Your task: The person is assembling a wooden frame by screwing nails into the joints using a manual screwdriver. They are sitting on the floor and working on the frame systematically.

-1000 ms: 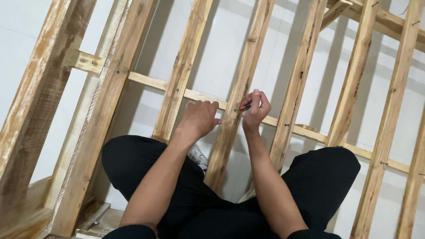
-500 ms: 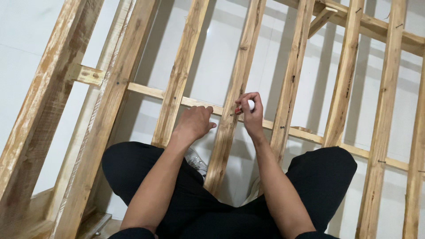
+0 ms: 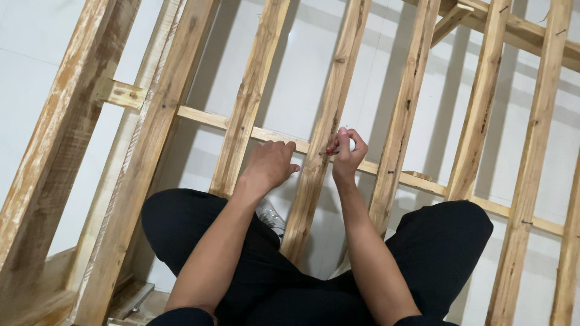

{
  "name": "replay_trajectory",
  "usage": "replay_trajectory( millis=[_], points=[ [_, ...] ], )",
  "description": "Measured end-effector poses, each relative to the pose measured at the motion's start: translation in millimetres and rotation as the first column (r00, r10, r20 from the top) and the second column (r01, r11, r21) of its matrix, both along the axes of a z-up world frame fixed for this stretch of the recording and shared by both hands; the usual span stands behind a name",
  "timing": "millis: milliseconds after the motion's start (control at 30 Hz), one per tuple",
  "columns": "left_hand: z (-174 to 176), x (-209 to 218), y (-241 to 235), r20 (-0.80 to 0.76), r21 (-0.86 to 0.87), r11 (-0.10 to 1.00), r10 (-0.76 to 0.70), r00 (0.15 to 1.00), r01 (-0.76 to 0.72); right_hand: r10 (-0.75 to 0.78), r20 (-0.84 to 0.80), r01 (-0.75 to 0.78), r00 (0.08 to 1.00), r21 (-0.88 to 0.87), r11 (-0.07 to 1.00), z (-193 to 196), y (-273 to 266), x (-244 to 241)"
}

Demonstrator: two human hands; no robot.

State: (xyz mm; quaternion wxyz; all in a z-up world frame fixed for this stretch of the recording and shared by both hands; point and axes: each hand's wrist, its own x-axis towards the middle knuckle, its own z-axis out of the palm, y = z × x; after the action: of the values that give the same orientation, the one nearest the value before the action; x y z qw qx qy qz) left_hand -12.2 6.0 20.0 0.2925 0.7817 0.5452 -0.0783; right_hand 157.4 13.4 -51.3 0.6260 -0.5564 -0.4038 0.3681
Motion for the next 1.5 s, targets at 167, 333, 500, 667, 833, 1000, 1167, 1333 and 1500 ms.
replay_trajectory(
  millis=[167,333,500,667,833,1000,1167,1333,1500],
  points=[
    [4,0,-1,-0.003,-0.020,1.000,0.006,1.000,-0.006,0.217,-0.095,-0.219,0.972,-0.016,0.976,-6,11,17],
    [-7,-1,-1,0.019,-0.035,0.999,0.018,1.000,-0.018,0.543,-0.204,-0.559,0.815,-0.024,0.829,-10,32,38],
    [-10,-3,-1,-0.021,-0.046,0.999,0.002,1.000,-0.003,0.591,-0.260,-0.625,0.764,-0.069,0.777,-8,31,42],
    [-11,-4,0,-0.016,-0.051,0.999,-0.002,1.000,0.001,0.403,0.050,-0.396,0.914,-0.106,0.912,11,9,37],
    [-7,-3,0,-0.013,-0.062,0.998,0.013,1.000,-0.014,0.003,0.007,-0.003,1.000,-0.009,1.000,13,-8,6],
    [-8,-5,0,0.009,-0.052,0.998,0.019,1.000,-0.018,-0.229,-0.035,0.227,0.973,-0.061,0.972,18,-10,-21],
    [-2,-5,0,0.007,-0.050,0.999,0.006,1.000,-0.006,-0.118,0.001,0.117,0.993,-0.039,0.992,13,-9,-13],
    [-2,-3,-1,0.012,-0.039,0.999,0.004,1.000,-0.003,0.071,-0.119,-0.075,0.990,-0.036,0.996,-5,-1,16],
    [-8,-3,0,0.010,-0.030,0.999,0.009,1.000,-0.009,0.425,-0.175,-0.435,0.888,-0.026,0.900,-11,18,38]
  ],
)
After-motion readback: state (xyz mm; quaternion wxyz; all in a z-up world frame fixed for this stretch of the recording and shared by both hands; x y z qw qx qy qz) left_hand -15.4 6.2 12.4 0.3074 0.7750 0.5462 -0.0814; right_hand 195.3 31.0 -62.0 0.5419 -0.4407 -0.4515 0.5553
